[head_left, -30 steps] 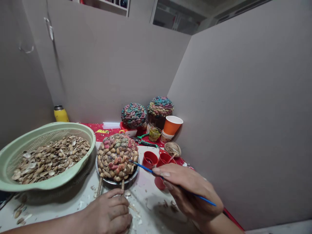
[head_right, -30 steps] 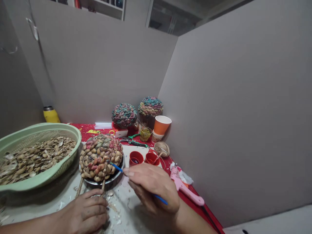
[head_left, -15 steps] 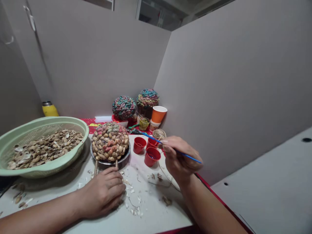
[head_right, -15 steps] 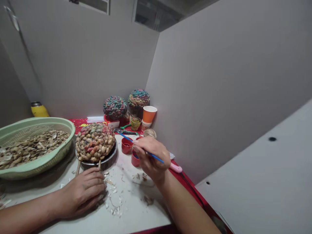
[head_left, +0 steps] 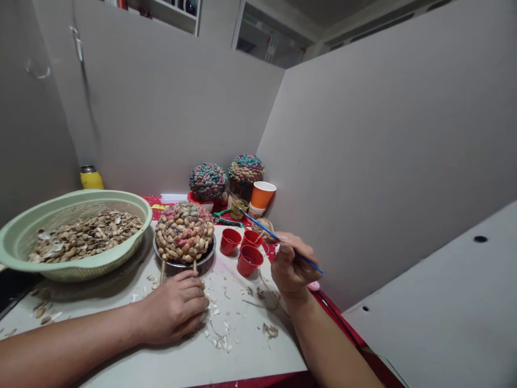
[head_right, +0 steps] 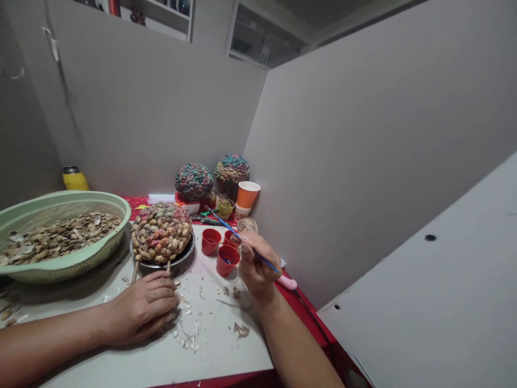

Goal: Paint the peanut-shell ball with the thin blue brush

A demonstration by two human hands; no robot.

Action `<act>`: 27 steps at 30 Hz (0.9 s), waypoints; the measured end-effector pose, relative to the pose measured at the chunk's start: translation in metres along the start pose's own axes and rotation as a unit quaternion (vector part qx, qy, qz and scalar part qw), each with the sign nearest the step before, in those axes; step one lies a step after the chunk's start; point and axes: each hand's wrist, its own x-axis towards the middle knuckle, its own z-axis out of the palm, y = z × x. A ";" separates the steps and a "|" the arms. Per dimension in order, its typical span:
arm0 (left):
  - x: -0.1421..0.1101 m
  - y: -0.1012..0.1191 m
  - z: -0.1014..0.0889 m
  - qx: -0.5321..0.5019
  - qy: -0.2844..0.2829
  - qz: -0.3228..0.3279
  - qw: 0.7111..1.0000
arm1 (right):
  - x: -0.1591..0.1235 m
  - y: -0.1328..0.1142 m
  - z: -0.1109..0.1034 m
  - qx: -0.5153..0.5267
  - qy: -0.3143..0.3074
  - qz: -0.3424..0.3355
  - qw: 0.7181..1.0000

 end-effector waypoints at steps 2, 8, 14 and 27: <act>0.000 0.000 -0.001 0.002 -0.003 -0.003 1.000 | -0.002 0.002 0.000 0.001 0.002 0.007 1.000; -0.001 -0.001 0.000 0.002 -0.014 -0.003 1.000 | -0.009 0.001 0.002 0.000 -0.032 0.031 0.999; -0.002 -0.001 0.000 -0.004 -0.008 -0.002 1.000 | -0.010 -0.003 0.002 -0.001 -0.058 0.042 0.997; -0.004 0.001 0.001 -0.025 -0.007 -0.026 0.999 | -0.016 0.002 0.006 -0.015 -0.065 0.082 0.994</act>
